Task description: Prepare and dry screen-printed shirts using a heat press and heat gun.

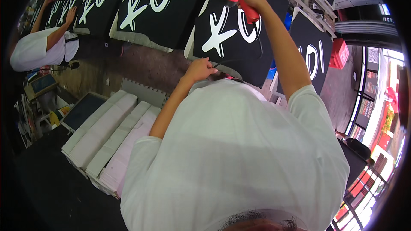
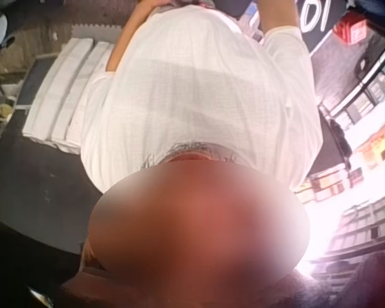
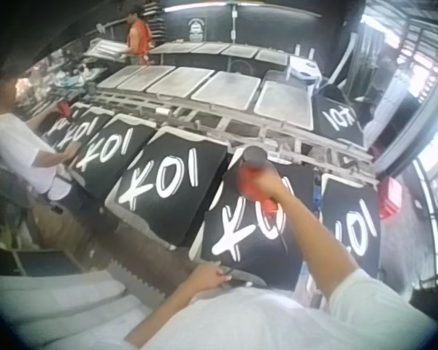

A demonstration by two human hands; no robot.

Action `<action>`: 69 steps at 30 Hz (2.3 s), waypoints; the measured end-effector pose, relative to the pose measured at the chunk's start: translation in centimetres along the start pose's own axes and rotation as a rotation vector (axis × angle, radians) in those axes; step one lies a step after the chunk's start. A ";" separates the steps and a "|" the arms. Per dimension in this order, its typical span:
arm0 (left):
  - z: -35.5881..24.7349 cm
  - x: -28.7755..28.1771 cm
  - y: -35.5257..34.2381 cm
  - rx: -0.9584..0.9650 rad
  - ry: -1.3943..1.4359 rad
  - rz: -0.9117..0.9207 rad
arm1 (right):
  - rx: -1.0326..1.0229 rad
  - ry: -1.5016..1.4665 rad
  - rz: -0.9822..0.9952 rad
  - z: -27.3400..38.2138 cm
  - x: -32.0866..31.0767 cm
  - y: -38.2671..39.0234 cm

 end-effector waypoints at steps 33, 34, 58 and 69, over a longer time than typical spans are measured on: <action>-1.4 1.3 1.4 0.192 0.015 0.130 | 0.101 0.112 0.372 -1.3 7.5 14.9; -1.7 1.1 1.5 0.222 0.028 0.108 | 0.068 0.162 0.364 -1.0 7.7 15.0; -2.2 0.4 -0.1 0.241 0.016 0.051 | 0.175 0.059 0.098 -4.0 -1.7 12.8; -2.0 1.5 1.1 0.264 0.108 0.057 | 0.114 0.178 0.343 -2.0 6.9 15.0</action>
Point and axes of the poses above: each hand's wrist, its own y-axis away from the middle knuckle, its own x-axis out of the palm, z = x × y, the point moved 5 cm from there along -y, towards the middle knuckle, and after that the axes turned 7 degrees about x, right-handed, at the moved point
